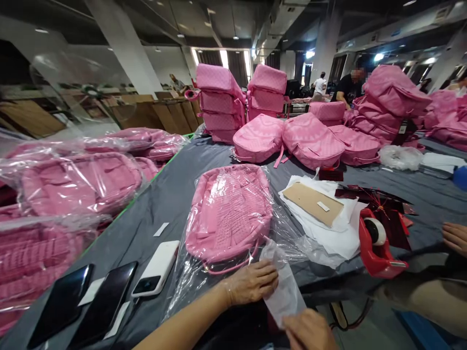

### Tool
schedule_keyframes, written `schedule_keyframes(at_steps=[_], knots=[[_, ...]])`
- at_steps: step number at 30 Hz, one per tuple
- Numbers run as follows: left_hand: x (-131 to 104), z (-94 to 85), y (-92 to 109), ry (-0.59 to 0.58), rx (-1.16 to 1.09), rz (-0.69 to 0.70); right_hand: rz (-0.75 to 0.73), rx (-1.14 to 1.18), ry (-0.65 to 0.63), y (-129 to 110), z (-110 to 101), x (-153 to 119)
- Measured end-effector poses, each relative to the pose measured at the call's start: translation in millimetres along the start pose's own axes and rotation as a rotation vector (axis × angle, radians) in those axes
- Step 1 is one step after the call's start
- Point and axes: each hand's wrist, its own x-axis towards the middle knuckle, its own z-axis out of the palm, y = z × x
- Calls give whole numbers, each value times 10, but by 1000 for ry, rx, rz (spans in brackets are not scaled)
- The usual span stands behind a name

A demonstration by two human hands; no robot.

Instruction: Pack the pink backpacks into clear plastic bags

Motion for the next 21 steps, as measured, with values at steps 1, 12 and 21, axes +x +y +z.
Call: schedule_keyframes(at_steps=[1, 12, 21], knots=[[13, -13, -15, 24, -5, 8, 81, -28, 64, 47, -96, 93], [67, -230, -35, 70, -62, 91, 1006, 511, -282, 453, 44, 401], [253, -355, -4, 119, -104, 99, 1084, 1066, -258, 204, 558, -252]])
